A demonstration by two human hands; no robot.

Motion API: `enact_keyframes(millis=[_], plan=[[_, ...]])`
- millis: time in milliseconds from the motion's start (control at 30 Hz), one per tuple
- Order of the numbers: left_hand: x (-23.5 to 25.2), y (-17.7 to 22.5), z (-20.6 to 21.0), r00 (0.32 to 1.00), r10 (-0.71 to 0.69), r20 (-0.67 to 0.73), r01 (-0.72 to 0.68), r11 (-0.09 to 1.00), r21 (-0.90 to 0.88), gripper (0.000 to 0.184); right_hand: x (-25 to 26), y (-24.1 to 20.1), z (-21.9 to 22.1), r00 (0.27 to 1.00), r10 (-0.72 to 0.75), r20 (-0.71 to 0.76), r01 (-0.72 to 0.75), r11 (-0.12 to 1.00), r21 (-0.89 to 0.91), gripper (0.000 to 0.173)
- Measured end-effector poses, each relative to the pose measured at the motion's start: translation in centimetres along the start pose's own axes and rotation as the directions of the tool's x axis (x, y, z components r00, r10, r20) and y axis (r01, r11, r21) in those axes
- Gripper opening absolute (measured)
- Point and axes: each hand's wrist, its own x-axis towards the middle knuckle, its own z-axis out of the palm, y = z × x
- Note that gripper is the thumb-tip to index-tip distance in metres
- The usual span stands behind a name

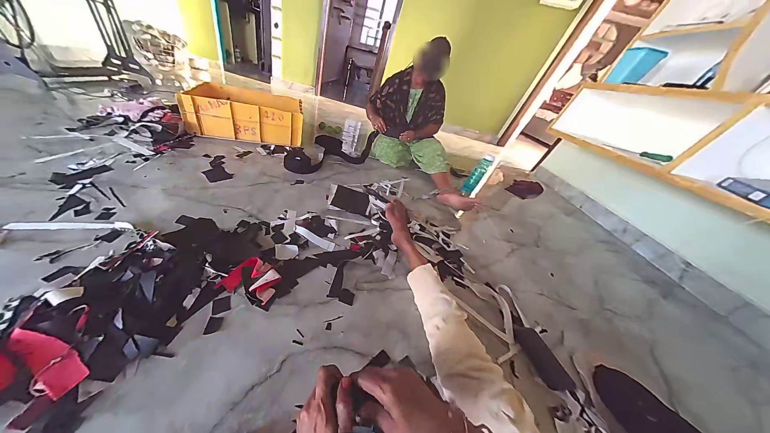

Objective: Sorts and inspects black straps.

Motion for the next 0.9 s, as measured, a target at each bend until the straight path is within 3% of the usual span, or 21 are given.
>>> enact_keyframes(millis=[133,267,433,600,767,833,900], plan=[[0.0,0.0,0.2,0.992,-0.129,-0.015,0.129,0.991,0.023,0.046,0.0,0.1,2.8,0.949,-0.178,-0.261,0.095,0.948,-0.304,0.019],[0.1,-0.1,-0.2,0.979,-0.202,-0.002,0.202,0.979,0.008,0.04,0.5,0.5,4.0,0.91,-0.285,-0.301,0.141,0.896,-0.422,0.02],[0.1,-0.1,-0.1,0.984,-0.167,-0.06,0.165,0.985,-0.042,0.035,0.6,-0.7,3.8,0.963,-0.085,-0.257,0.006,0.956,-0.294,0.027],[0.4,-0.5,-0.9,0.993,-0.117,0.0,0.117,0.992,-0.052,0.037,1.3,-1.6,2.5,0.986,0.013,-0.167,-0.06,0.959,-0.278,0.019],[0.9,-0.5,-1.2,0.967,-0.255,0.014,0.256,0.965,-0.054,0.047,1.1,-1.7,3.3,0.975,-0.072,-0.21,-0.012,0.927,-0.375,0.018],[0.8,-0.7,-1.1,0.957,-0.289,-0.002,0.289,0.957,-0.008,0.05,1.6,-2.1,2.8,0.988,0.038,-0.151,-0.082,0.951,-0.298,0.016],[0.8,-0.7,-0.8,0.959,-0.282,-0.04,0.283,0.958,0.038,0.047,1.7,-2.3,2.5,0.988,0.057,-0.142,-0.096,0.954,-0.285,0.016]])
